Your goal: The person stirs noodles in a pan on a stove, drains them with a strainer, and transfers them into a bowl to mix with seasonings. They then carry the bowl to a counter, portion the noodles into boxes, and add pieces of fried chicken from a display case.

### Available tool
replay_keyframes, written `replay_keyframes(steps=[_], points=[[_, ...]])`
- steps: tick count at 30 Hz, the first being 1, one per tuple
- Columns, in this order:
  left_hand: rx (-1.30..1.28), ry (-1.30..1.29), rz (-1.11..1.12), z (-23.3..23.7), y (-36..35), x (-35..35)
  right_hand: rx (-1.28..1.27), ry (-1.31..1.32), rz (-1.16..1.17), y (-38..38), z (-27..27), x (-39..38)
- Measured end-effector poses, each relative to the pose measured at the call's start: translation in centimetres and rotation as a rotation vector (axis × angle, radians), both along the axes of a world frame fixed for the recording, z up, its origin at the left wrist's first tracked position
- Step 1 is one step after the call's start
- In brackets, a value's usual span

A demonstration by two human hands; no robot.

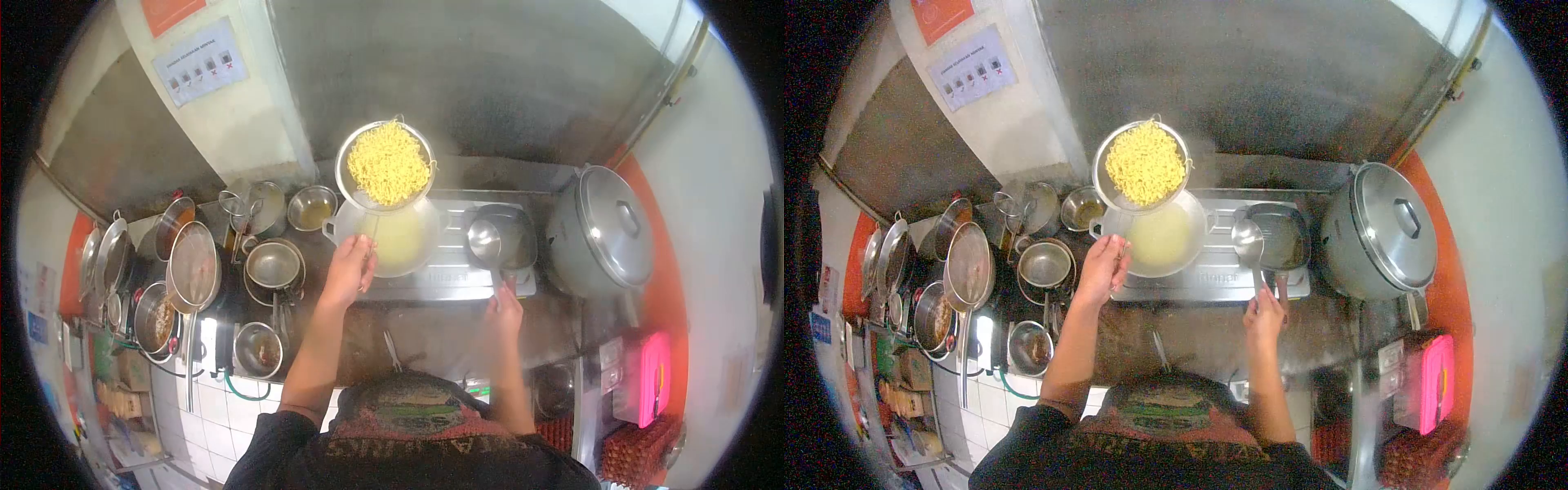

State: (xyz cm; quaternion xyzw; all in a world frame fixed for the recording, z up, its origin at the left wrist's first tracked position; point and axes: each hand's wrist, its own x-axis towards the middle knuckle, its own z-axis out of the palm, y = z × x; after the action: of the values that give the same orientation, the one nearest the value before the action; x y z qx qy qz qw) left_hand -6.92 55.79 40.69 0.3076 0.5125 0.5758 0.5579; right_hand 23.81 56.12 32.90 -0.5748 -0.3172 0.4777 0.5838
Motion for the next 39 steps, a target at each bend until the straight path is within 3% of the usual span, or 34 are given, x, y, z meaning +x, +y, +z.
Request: replay_keyframes(steps=[3, 8, 11, 13, 16, 18, 20, 21, 22, 24, 29, 32, 34, 37, 39], points=[[-0.057, -0.086, 0.021, -0.8, -0.5, 0.7, -0.024, 0.087, 0.088, 0.2, 0.1, 0.4], [-0.098, -0.009, 0.011, -13.1, -1.2, 1.7, -0.105, 0.186, 0.061, 0.2, -1.9, 1.0], [-0.094, -0.040, -0.009, -16.0, -1.1, 1.6, -0.110, 0.254, 0.063, 0.6, -2.7, 1.8], [-0.103, 0.011, 0.009, -14.9, -1.0, 1.9, -0.103, 0.206, 0.090, 0.5, -3.1, 2.4], [-0.084, 0.070, 0.026, -6.7, -0.9, 2.0, 0.107, 0.184, 0.068, -0.2, 0.0, 0.8], [-0.014, -0.005, 0.032, -3.2, -0.5, 1.8, 0.090, 0.040, 0.131, 0.2, -4.6, 2.9], [0.001, -0.034, 0.034, -1.1, -0.8, 2.1, 0.005, 0.060, 0.127, 0.4, -5.1, 3.4], [0.012, -0.048, 0.035, -0.6, -0.7, 2.2, -0.080, 0.151, 0.092, 0.3, -2.8, 2.5], [-0.006, -0.073, 0.037, -1.1, -0.7, 2.3, -0.164, 0.243, 0.056, 0.2, -1.4, 2.0], [-0.045, -0.121, 0.041, -3.6, -1.0, 2.6, -0.079, 0.117, 0.152, 0.3, -3.3, 2.8], [-0.120, -0.055, 0.031, -14.9, -1.3, 3.0, 0.003, 0.227, 0.070, 0.1, -1.4, 1.1], [-0.169, -0.124, 0.048, -16.6, -1.4, 3.1, -0.080, 0.274, 0.028, 0.7, -1.9, 1.2], [-0.159, -0.139, 0.054, -16.7, -1.3, 2.8, -0.229, 0.270, -0.001, 0.0, 0.9, 0.4], [-0.136, -0.114, 0.061, -17.1, -1.5, 1.9, -0.080, 0.289, -0.035, 0.2, -1.3, 0.6], [-0.157, -0.105, 0.061, -17.3, -1.0, 1.7, -0.109, 0.275, 0.075, -0.1, -0.9, 1.1]])
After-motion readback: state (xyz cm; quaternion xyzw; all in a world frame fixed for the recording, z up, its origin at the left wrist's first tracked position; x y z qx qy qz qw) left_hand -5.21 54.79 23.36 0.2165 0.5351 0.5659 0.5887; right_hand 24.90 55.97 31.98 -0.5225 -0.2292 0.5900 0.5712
